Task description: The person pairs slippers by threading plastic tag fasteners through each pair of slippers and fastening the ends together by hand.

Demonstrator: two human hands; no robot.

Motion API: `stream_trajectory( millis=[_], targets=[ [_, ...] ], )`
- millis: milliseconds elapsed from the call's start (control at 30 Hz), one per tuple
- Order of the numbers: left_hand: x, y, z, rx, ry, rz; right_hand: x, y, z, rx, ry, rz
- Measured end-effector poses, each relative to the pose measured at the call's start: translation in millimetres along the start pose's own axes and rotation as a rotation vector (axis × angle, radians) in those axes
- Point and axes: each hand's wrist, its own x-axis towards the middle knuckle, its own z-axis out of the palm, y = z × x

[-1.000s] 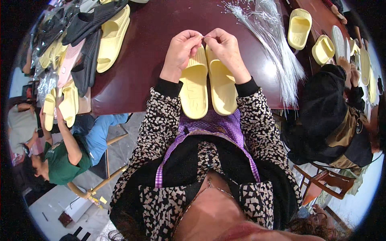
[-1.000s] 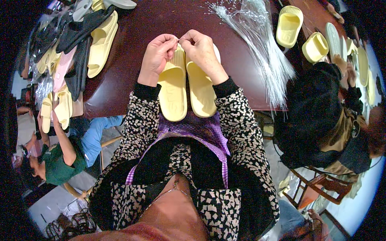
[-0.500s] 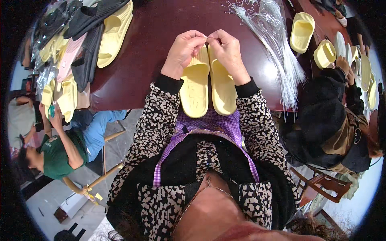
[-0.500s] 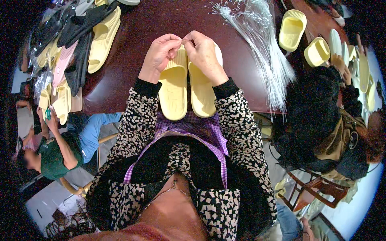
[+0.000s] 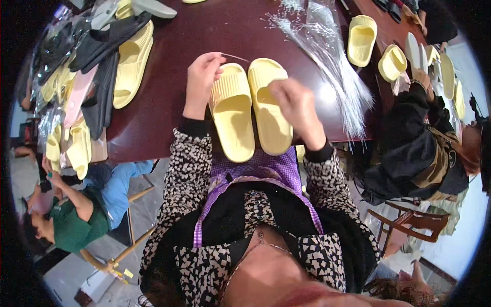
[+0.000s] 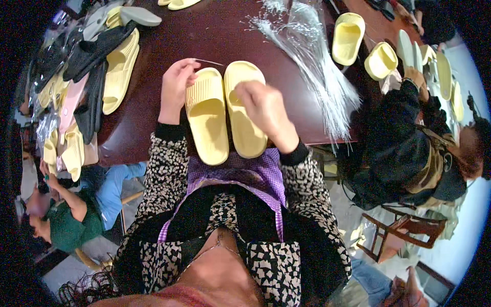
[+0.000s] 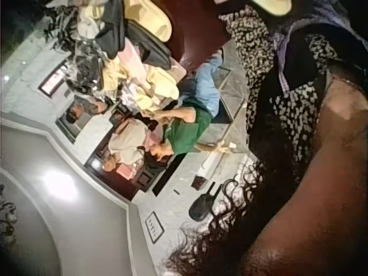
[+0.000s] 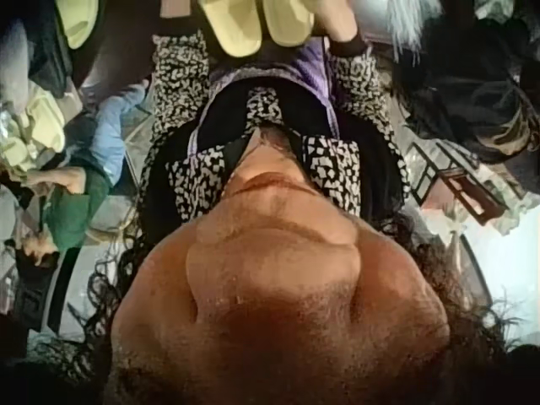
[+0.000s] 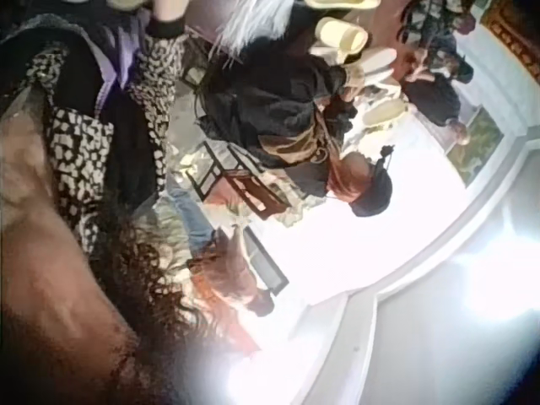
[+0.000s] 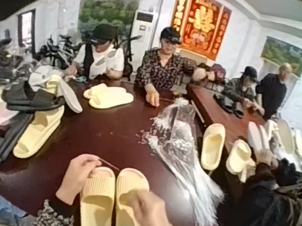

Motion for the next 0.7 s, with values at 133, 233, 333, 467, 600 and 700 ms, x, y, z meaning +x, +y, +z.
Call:
stream_trajectory(
  millis=[133,233,333,467,600,700],
  targets=[
    [13,-8,-5,0.068,0.154,0.026,-24,2,4,-0.084,-0.168,-0.036],
    [20,-27,-12,0.125,0.152,0.007,-9,4,5,-0.146,-0.22,-0.1],
    [23,-39,-18,0.221,0.149,0.028,1,8,19,-0.15,-0.241,-0.101],
    [26,-46,-9,0.252,0.148,0.052,13,23,31,-0.216,-0.284,-0.021],
    [15,-22,5,0.073,0.19,-0.032,14,36,33,-0.309,-0.277,0.03],
    [15,-24,6,0.058,0.177,-0.059,16,47,25,-0.206,-0.192,0.079]
  ],
)
